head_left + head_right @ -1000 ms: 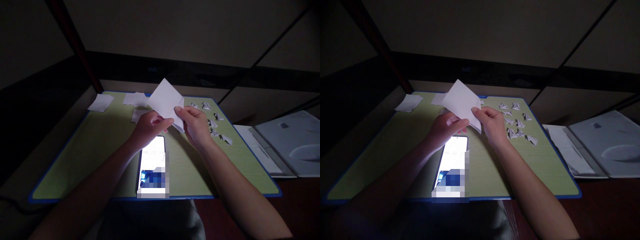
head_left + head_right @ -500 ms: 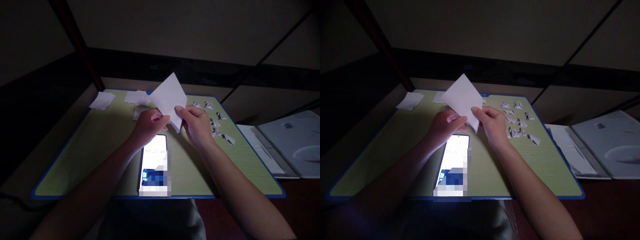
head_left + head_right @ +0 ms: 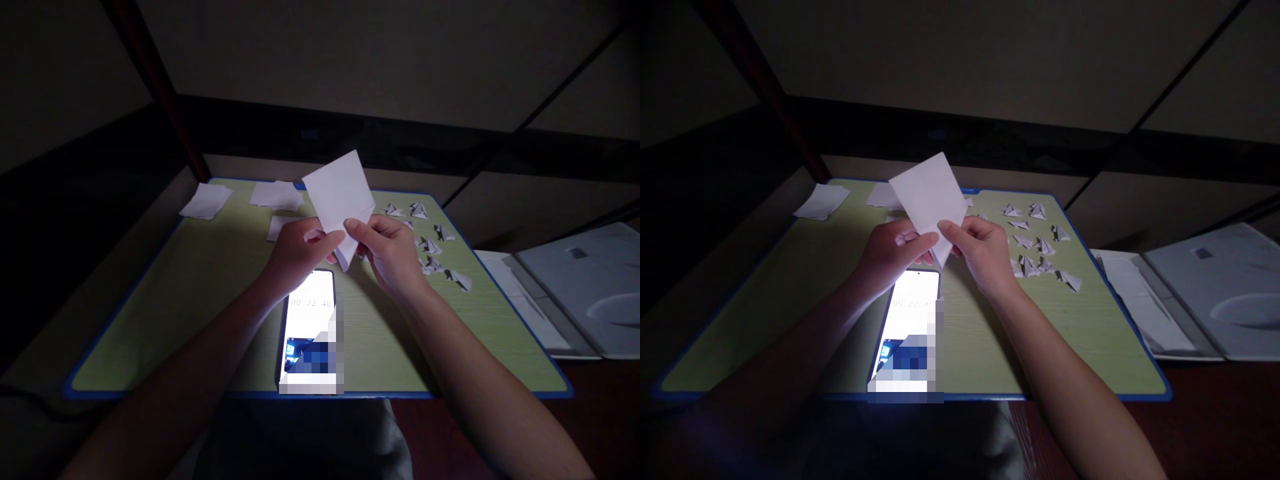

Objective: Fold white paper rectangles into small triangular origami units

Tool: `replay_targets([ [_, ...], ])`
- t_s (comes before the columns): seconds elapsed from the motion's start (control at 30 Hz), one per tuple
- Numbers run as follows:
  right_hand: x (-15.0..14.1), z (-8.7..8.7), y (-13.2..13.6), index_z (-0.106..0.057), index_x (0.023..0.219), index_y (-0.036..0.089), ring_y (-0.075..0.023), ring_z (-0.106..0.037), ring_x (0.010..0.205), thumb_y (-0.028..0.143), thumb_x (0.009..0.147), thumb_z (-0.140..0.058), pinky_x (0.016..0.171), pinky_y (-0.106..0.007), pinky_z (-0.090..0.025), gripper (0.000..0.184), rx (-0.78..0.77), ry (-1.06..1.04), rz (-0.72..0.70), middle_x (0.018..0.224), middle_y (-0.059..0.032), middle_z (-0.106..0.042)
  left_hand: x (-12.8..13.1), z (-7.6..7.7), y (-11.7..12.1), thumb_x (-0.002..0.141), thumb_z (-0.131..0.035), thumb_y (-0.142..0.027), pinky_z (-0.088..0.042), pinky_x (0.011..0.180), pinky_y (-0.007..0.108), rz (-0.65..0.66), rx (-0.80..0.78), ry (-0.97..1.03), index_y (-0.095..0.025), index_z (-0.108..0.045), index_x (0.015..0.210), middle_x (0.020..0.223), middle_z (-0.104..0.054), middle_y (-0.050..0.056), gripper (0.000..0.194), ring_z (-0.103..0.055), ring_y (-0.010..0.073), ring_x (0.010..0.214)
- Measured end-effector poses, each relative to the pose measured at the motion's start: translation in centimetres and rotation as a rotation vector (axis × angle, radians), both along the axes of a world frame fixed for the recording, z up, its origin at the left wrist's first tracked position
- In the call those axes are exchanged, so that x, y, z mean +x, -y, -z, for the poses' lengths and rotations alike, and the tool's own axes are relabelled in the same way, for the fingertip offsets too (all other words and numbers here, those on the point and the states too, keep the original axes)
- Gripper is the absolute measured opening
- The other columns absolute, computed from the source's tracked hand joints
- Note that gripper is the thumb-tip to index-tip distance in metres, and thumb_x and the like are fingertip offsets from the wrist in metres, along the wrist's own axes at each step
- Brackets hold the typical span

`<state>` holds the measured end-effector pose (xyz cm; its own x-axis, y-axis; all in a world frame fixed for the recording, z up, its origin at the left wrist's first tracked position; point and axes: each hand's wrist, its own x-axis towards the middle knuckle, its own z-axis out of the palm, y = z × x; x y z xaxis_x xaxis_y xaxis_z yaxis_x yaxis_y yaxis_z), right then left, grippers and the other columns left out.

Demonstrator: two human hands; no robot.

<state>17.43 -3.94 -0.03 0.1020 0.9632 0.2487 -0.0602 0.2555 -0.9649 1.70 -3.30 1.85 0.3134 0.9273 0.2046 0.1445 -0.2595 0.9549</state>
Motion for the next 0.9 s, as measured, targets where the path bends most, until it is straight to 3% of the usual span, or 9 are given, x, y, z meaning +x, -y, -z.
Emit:
replay_targets([
  [0.37,0.3,-0.3,0.0,-0.068,0.059,0.020,-0.0088,-0.046,0.050,0.038,0.076,-0.079,0.051,-0.026,-0.031,0.027,-0.066,-0.011,-0.106,0.052,0.0033,-0.057,-0.9,-0.5,-0.4,0.081,-0.060,-0.034,-0.047,0.054,0.026,0.009,0.001,-0.063,-0.014,-0.067,0.071,0.065,-0.071,0.005,0.023,-0.062,0.0125,0.055],
  [0.9,0.5,-0.2,0.0,-0.063,0.055,0.019,-0.0089,-0.044,0.049,0.042,0.074,-0.079,0.052,-0.027,-0.029,0.035,-0.075,0.061,-0.079,0.050,0.0035,-0.056,-1.3,-0.5,-0.8,0.082,-0.060,-0.036,-0.045,0.054,0.025,0.034,0.037,-0.112,-0.016,-0.066,0.062,0.060,-0.071,0.004,0.029,-0.061,0.0116,0.052],
])
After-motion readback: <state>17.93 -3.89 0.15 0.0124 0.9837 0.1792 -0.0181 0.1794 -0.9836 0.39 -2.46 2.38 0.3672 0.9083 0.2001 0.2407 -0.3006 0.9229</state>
